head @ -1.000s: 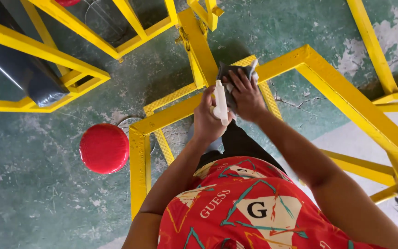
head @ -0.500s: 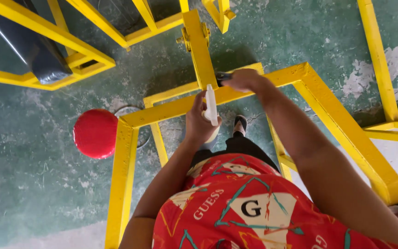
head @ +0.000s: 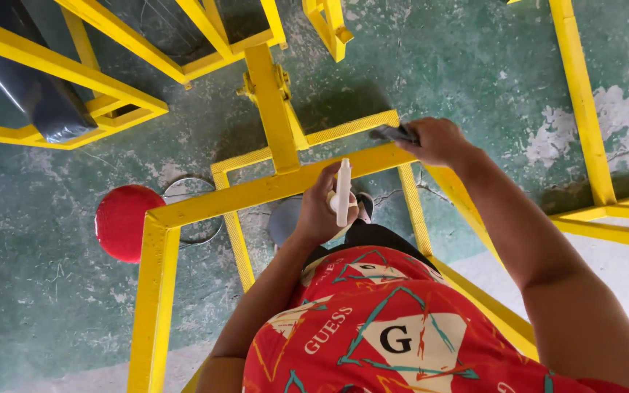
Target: Cleaning and wiping down yellow gym equipment with a spray bottle and cloth.
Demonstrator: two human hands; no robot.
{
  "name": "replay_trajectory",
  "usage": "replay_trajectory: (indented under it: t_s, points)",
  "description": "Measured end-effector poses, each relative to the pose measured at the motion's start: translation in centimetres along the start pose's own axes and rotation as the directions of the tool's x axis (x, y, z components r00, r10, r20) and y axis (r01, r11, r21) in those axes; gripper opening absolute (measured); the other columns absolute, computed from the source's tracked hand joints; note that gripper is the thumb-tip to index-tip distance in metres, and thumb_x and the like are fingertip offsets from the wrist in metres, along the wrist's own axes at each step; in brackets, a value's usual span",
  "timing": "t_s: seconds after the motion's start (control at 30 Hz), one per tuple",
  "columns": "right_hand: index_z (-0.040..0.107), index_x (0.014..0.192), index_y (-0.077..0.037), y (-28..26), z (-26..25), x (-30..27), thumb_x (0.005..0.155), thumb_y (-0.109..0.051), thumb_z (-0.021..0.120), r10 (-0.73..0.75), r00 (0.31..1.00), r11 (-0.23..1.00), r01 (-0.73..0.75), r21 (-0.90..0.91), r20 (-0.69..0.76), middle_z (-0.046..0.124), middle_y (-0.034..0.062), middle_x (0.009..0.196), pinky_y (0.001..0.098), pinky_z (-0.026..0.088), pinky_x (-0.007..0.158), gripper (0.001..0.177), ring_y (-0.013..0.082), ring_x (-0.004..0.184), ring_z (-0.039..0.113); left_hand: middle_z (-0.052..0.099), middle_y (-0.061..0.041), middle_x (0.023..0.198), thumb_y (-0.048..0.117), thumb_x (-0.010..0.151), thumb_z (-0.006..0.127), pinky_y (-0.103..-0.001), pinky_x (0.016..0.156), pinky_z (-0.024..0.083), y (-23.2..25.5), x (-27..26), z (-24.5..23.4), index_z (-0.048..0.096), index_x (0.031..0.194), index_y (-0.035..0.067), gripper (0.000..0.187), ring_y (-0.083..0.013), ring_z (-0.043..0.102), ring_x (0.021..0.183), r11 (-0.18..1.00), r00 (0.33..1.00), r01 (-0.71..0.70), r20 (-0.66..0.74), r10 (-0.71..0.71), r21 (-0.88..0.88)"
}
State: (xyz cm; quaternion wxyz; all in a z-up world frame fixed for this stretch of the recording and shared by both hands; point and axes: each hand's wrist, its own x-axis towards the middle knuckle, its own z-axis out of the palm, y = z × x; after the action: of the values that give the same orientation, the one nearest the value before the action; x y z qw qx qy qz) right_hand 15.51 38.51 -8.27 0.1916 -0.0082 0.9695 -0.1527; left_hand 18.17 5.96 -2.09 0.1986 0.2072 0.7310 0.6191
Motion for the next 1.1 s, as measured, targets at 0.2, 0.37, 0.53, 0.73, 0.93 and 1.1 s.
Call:
replay_trajectory:
  t_s: [0.2, 0.37, 0.53, 0.73, 0.93, 1.1]
  points:
    - [0.075, 0.113, -0.019, -4.6, 3.1, 4.7, 0.100, -0.070, 0.041, 0.007, 0.976, 0.999, 0.000, -0.034, 0.217, 0.075, 0.0150, 0.100, 0.0528, 0.056, 0.080, 0.062, 0.0385, 0.093, 0.073, 0.069, -0.005, 0.086, 0.010, 0.073, 0.083, -0.032, 0.074, 0.056, 1.2, 2.0, 2.8, 0.047, 0.146, 0.005, 0.081, -0.0164, 0.069, 0.078, 0.998, 0.999, 0.031, 0.010, -0.031, 0.045]
    - [0.073, 0.115, -0.025, -8.7, 3.5, 5.6, 0.086, -0.066, 0.056, -0.241, 0.951, 0.933, 0.174, 0.314, 0.191, 0.076, 0.0101, 0.099, 0.0476, 0.054, 0.081, 0.053, 0.0349, 0.094, 0.073, 0.071, -0.009, 0.096, 0.010, 0.074, 0.079, -0.032, 0.076, 0.057, 1.7, 2.8, 4.4, 0.054, 0.142, 0.006, 0.072, -0.0203, 0.072, 0.082, 0.995, 1.000, -0.004, -0.004, 0.005, 0.099]
    - [0.073, 0.117, -0.025, -5.9, -1.8, 1.1, 0.078, -0.068, 0.063, -0.065, 0.961, 0.979, 0.008, 0.205, 0.270, 0.075, 0.0082, 0.102, 0.0452, 0.052, 0.087, 0.060, 0.0326, 0.101, 0.071, 0.071, -0.009, 0.089, 0.011, 0.068, 0.080, -0.033, 0.074, 0.056, 1.9, 4.3, 6.8, 0.052, 0.143, 0.010, 0.080, -0.0220, 0.071, 0.078, 0.993, 0.997, 0.037, 0.068, -0.044, 0.108]
    - [0.062, 0.136, -0.009, 1.0, 3.9, -7.3, 0.095, -0.025, 0.060, 0.057, 0.856, 0.988, 0.024, 0.151, -0.514, 0.055, 0.0149, 0.146, 0.0483, 0.047, 0.105, 0.043, 0.0399, 0.135, 0.052, 0.070, -0.011, 0.095, 0.012, 0.073, 0.079, -0.036, 0.078, 0.057, 1.9, 6.0, 9.8, 0.050, 0.143, 0.012, 0.076, -0.0259, 0.072, 0.084, 0.995, 0.981, -0.077, 0.185, 0.064, 0.062]
    - [0.049, 0.151, -0.008, 3.9, 7.3, -15.7, 0.090, -0.027, 0.063, 0.518, 0.832, 0.831, -0.434, 0.348, -0.198, 0.056, 0.0169, 0.135, 0.0542, 0.054, 0.087, 0.066, 0.0418, 0.118, 0.061, 0.071, -0.009, 0.091, 0.013, 0.071, 0.081, -0.037, 0.074, 0.057, 1.1, 6.9, 11.0, 0.052, 0.141, 0.013, 0.075, -0.0259, 0.073, 0.081, 0.992, 0.955, -0.082, 0.291, 0.049, 0.100]
    - [0.064, 0.128, -0.018, 4.8, 5.7, -11.6, 0.092, -0.061, 0.065, 0.569, 0.822, 0.730, -0.506, 0.460, 0.001, 0.072, 0.0171, 0.115, 0.0529, 0.054, 0.087, 0.057, 0.0420, 0.105, 0.068, 0.070, -0.009, 0.092, 0.012, 0.078, 0.078, -0.034, 0.073, 0.057, -0.6, 7.4, 12.5, 0.048, 0.145, 0.011, 0.073, -0.0236, 0.073, 0.079, 0.995, 0.944, -0.091, 0.321, 0.078, 0.028]
